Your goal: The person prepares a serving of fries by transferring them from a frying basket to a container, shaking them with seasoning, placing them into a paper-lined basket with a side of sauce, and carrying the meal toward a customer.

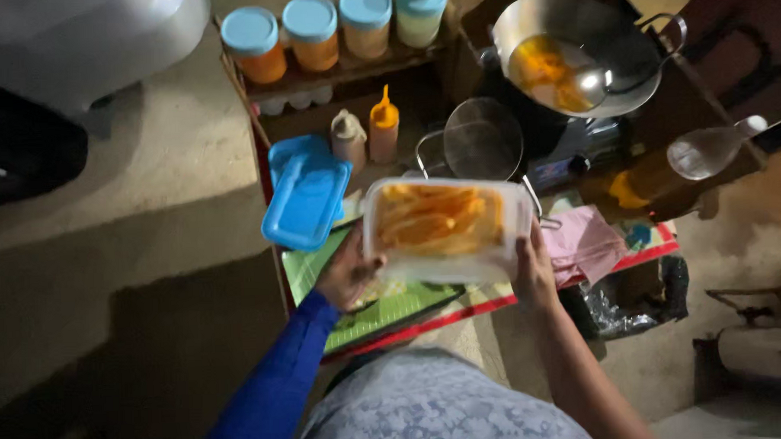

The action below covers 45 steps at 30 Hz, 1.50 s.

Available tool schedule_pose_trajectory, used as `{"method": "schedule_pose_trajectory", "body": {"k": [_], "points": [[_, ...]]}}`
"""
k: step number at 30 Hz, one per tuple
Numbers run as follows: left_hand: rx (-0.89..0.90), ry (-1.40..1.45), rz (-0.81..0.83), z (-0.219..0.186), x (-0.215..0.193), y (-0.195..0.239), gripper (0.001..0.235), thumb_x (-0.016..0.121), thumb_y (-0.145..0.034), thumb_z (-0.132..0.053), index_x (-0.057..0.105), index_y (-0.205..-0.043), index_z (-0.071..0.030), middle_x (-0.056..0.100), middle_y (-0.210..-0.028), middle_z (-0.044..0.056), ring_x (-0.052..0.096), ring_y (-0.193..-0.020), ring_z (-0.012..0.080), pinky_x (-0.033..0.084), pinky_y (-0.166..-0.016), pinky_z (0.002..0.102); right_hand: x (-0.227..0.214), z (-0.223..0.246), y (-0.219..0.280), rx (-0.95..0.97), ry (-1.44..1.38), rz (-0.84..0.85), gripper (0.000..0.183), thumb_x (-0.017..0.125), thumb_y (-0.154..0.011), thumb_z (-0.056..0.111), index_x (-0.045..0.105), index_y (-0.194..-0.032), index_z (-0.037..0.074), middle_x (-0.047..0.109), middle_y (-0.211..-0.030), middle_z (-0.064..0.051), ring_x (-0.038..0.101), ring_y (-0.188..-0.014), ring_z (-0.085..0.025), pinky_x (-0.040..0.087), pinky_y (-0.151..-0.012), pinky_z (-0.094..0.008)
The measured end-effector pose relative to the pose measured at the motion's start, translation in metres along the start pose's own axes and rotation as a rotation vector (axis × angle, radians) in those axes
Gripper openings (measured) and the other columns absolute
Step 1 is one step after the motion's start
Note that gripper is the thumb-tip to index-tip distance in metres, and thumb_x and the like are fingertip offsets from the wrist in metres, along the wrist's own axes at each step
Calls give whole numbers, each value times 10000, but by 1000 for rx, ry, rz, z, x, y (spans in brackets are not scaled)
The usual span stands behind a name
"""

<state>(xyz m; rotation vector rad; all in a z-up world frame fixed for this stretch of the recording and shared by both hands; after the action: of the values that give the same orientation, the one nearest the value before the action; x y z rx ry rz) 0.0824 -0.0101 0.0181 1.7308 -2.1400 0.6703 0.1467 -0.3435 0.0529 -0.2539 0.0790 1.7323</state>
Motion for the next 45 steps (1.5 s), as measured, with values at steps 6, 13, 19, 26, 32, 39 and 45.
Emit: {"method": "schedule_pose_trajectory", "body": {"k": [6, 13, 19, 26, 32, 39, 45], "points": [[-335, 237, -207, 51, 6, -29, 733, 710, -986, -176, 370, -1635, -200, 539, -1288, 93, 632, -1094, 212, 625, -920, 431, -2, -11, -14, 440, -436, -104, 626, 411, -1021, 445, 329, -1559, 135, 401, -1560, -133, 501, -1305, -283, 482, -995, -517], [15, -173, -139, 23, 36, -17, 646, 726, -957, -225, 420, -1525, -190, 561, -1315, 38, 663, -1138, 201, 640, -899, 459, -22, 1, 4, 372, -535, -125, 760, 422, -1125, 577, 330, -1787, 215, 223, -1128, -359, 352, -1027, -315, 379, -895, -472], [-493, 84, -432, 50, -11, 23, 528, 592, -1001, -317, 477, -1498, -183, 607, -1282, 16, 662, -936, 244, 615, -682, 428, 15, -70, 32, 1085, -269, -153, 707, 439, -1022, 599, 356, -1603, 206, 535, -1342, -375, 608, -939, -422, 543, -819, -486], [-327, 135, -317, 23, 10, 23, 589, 631, -974, -231, 422, -1524, -210, 622, -1279, 33, 697, -1022, 204, 651, -749, 421, 3, -34, 10, 461, -99, 51, 727, 389, -1095, 563, 477, -1530, -13, 424, -1172, -452, 430, -806, -405, 389, -712, -613], [-323, 112, -407, 43, 45, 25, 584, 636, -959, -201, 464, -1515, -161, 639, -1266, 63, 699, -1015, 216, 643, -742, 425, -2, -35, 33, 665, -410, -53, 691, 377, -1008, 592, 455, -1500, 113, 602, -965, -176, 618, -753, -272, 545, -654, -438], [-371, 147, -408, 26, 10, 56, 581, 642, -941, -167, 512, -1504, -103, 658, -1252, 97, 702, -1008, 232, 634, -734, 429, 10, -50, 55, 663, -84, -91, 695, 513, -1120, 539, 525, -1459, -68, 577, -1276, -375, 523, -817, -320, 456, -664, -434], [-347, 204, -366, 52, 53, 32, 797, 692, -881, -122, 370, -1598, -255, 567, -1284, 96, 664, -1023, 228, 642, -829, 428, -15, -24, 36, 456, -435, -6, 573, 405, -1039, 407, 429, -1507, 76, 508, -1471, -102, 556, -1251, -220, 524, -933, -383]]}}
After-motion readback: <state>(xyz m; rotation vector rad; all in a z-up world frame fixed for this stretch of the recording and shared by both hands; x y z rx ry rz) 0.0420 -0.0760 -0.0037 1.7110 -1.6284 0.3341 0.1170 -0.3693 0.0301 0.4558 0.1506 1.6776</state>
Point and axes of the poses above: each hand's wrist, its own y-axis away from the middle knuckle, its own x-axis out of the palm, z = x × y, the point moved 7 cm from there along -y, towards the middle knuckle
